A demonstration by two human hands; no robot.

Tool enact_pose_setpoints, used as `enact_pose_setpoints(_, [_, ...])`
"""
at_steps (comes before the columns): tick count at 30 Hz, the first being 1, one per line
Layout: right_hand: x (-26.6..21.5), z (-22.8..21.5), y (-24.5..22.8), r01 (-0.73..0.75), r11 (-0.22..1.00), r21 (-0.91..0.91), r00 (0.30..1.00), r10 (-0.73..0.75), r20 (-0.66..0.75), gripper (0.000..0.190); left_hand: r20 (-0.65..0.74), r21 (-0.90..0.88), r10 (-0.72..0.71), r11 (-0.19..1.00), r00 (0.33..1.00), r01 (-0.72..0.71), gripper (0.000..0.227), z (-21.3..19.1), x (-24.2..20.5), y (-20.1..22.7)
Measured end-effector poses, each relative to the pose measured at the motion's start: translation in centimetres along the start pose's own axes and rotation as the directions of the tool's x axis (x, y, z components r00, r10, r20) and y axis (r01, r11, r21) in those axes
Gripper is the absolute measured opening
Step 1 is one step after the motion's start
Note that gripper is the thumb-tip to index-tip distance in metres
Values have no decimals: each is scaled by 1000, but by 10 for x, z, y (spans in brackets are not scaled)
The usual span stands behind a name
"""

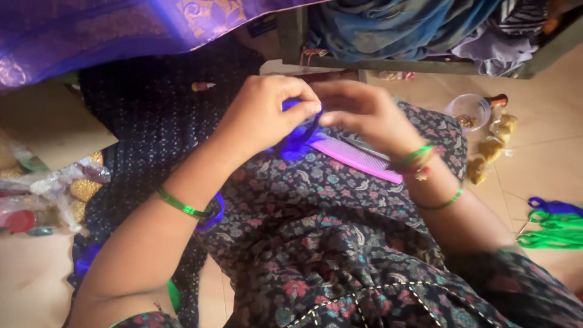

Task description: Manipulating blue thread and various craft materials to create hair accessories or similar handcraft items.

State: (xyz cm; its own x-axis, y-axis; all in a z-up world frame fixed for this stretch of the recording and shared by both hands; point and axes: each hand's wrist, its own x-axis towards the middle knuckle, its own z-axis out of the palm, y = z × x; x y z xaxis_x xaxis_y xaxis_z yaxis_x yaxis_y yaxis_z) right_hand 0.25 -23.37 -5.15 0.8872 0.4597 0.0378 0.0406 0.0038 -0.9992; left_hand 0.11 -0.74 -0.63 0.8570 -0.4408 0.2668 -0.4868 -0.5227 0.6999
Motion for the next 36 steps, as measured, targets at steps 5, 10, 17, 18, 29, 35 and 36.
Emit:
enact_pose_setpoints(5, [7, -5, 34, -58, 977, 203, 995, 41, 88, 25, -25, -11, -61, 998, 998, 61, 14, -9, -3, 1])
enact_pose_setpoints(10, [-11, -60, 70, -234, 964, 126, 966, 245, -86, 18, -243, -19, -50, 999, 969, 47, 14, -33, -23, -14])
enact_pose_setpoints(17, [-34, -114, 78, -195, 974, 117, 961, 213, -177, 17, 13, 91, -66, 994, 998, 65, 12, -18, -17, -27])
enact_pose_setpoints(18, [-33, -113, 75, -230, 972, -57, 952, 212, -222, 20, 1, 56, -45, 997, 999, 45, 12, -16, -14, -28])
enact_pose_setpoints(29, [-1, -11, 16, 41, 983, 182, 989, -66, 135, 48, 202, -200, -251, 936, 947, 291, 15, 29, 5, -18])
enact_pose_setpoints(35, [-4, -52, 74, -159, 974, -164, 966, 188, 177, 23, 428, -222, -601, 653, 674, 724, 38, 10, -14, -25])
enact_pose_setpoints(36, [-7, -65, 81, -153, 983, -103, 964, 171, 205, 22, 461, -291, -444, 743, 769, 603, 27, 9, -21, -37])
